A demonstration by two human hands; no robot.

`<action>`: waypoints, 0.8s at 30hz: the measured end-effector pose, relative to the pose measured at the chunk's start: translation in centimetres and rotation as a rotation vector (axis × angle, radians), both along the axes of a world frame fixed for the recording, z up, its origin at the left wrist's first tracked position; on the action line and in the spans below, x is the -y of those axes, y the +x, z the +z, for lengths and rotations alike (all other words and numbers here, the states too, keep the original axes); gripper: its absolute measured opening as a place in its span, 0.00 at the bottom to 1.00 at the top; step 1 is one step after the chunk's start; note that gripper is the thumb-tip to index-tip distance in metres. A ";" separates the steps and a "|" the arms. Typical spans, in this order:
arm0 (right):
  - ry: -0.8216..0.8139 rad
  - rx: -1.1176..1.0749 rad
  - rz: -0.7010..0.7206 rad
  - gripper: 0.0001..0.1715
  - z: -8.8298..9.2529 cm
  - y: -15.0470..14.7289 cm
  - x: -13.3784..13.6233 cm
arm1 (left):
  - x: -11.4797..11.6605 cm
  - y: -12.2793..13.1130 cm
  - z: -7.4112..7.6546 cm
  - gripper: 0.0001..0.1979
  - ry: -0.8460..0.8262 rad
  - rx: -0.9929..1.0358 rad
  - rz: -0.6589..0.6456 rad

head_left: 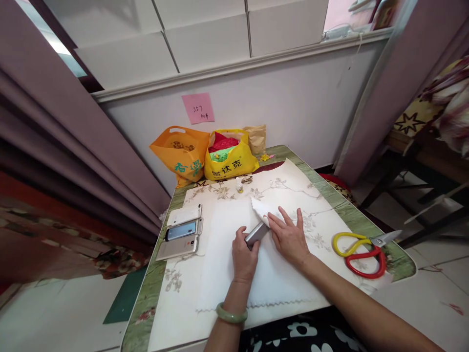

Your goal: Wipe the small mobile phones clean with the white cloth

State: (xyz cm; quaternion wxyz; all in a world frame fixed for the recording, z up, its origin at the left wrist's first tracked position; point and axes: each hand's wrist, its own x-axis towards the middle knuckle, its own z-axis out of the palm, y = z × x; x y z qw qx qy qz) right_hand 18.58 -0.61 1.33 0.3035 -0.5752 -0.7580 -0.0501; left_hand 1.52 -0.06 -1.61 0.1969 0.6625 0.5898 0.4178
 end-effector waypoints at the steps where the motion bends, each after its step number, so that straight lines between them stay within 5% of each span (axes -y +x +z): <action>1: 0.000 -0.004 -0.030 0.27 0.0 -0.2 0.1 | 0.0 0.0 0.0 0.25 0.002 0.001 0.000; 3: 0.019 0.003 -0.016 0.27 0.0 -1.4 0.7 | 0.0 0.0 -0.1 0.24 0.017 -0.002 -0.002; 8: 0.100 0.029 0.272 0.24 -0.6 -4.2 2.0 | 0.1 -0.2 -0.4 0.23 0.049 -0.026 0.050; 15: 0.008 -0.041 -0.012 0.25 -1.0 -0.3 -0.4 | 0.2 -0.1 -0.2 0.24 0.030 -0.024 0.017; 24: -0.076 -0.217 -0.080 0.14 -3.5 0.6 -1.2 | 0.4 -0.2 1.0 0.13 0.070 -0.126 -0.036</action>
